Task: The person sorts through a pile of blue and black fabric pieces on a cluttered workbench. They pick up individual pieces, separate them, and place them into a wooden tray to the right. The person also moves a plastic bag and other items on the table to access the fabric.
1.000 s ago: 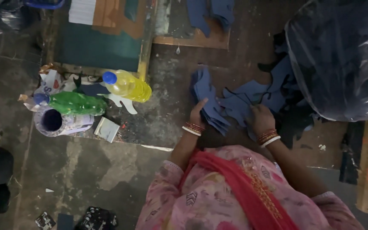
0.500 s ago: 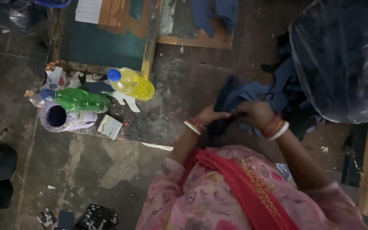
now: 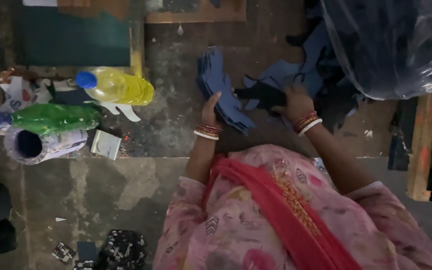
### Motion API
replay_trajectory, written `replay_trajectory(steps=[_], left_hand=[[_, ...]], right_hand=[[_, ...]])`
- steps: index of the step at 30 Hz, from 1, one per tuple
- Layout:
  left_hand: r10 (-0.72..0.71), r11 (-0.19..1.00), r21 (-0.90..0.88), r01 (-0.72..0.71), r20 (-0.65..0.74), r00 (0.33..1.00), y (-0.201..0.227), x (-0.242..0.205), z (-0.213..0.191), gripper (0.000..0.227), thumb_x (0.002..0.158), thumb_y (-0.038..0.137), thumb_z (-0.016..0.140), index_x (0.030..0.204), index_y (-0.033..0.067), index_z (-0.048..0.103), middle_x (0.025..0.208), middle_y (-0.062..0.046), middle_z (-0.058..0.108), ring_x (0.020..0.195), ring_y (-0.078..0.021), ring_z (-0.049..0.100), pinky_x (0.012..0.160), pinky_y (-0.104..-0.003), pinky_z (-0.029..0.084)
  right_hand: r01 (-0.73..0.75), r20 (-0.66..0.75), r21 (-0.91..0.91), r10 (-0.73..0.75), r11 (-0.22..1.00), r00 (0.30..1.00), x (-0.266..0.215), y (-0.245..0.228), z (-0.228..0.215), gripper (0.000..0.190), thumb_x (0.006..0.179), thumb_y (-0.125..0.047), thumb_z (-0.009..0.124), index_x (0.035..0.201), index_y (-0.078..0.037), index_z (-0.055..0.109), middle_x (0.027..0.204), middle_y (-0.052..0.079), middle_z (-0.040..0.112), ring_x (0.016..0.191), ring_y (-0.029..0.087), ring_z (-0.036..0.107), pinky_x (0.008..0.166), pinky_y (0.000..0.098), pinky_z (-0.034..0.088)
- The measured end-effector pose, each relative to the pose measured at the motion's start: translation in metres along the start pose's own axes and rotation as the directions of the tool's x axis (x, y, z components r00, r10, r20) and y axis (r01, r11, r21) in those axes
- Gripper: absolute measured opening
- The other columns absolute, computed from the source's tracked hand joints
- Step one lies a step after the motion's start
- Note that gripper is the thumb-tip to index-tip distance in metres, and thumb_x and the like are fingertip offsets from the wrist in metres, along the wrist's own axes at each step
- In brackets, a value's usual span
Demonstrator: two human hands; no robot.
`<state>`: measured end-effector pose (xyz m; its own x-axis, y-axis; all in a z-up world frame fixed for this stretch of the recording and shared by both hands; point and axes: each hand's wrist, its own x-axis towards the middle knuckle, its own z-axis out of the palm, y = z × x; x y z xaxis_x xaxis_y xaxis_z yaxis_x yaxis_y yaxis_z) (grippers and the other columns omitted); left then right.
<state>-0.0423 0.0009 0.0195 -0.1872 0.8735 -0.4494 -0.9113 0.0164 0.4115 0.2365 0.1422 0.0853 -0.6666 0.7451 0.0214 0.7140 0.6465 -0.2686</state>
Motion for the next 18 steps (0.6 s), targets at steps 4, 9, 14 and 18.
replay_trajectory(steps=[4,9,14,18], left_hand=[[0.121,0.988,0.104,-0.110,-0.099,0.988,-0.023,-0.002,-0.009,0.044,0.093,0.027,0.075,0.122,-0.0058,0.068,0.116,-0.013,0.071,0.107,-0.0258,0.067,0.098,-0.039,0.054],[0.087,0.993,0.083,-0.089,0.037,0.996,-0.015,-0.026,0.041,0.042,0.092,0.026,0.073,0.121,-0.0050,0.069,0.107,-0.018,0.074,0.097,-0.0288,0.071,0.088,-0.041,0.057],[0.193,0.902,0.388,-0.188,0.026,0.981,-0.063,-0.010,-0.008,0.044,0.094,0.029,0.076,0.118,-0.0084,0.070,0.108,-0.018,0.076,0.097,-0.0280,0.073,0.095,-0.040,0.058],[-0.239,0.949,0.182,0.257,-0.112,0.964,-0.061,-0.004,0.000,0.055,0.096,0.029,0.079,0.124,-0.0160,0.062,0.105,-0.019,0.071,0.090,-0.0310,0.070,0.088,-0.044,0.056]], right_hand=[[-0.205,0.133,0.015,0.201,0.979,0.971,0.000,-0.012,-0.001,0.068,0.074,-0.045,0.087,0.125,-0.006,0.062,0.126,0.021,0.060,0.116,0.041,0.059,0.092,0.0507,0.052],[-0.232,-0.071,0.203,0.250,0.951,0.966,-0.003,-0.017,-0.001,0.043,0.086,-0.032,0.083,0.115,-0.006,0.065,0.115,0.018,0.068,0.106,0.037,0.067,0.088,0.0449,0.056],[-0.042,-0.200,0.488,0.159,0.872,0.967,-0.020,-0.091,-0.028,0.024,0.096,-0.018,0.077,0.116,-0.007,0.068,0.105,0.017,0.072,0.092,0.035,0.073,0.077,0.0404,0.058],[0.098,-0.121,0.555,-0.037,0.826,0.992,-0.017,-0.116,-0.052,0.027,0.093,-0.011,0.072,0.120,-0.007,0.069,0.103,0.017,0.072,0.084,0.033,0.072,0.072,0.0401,0.058]])
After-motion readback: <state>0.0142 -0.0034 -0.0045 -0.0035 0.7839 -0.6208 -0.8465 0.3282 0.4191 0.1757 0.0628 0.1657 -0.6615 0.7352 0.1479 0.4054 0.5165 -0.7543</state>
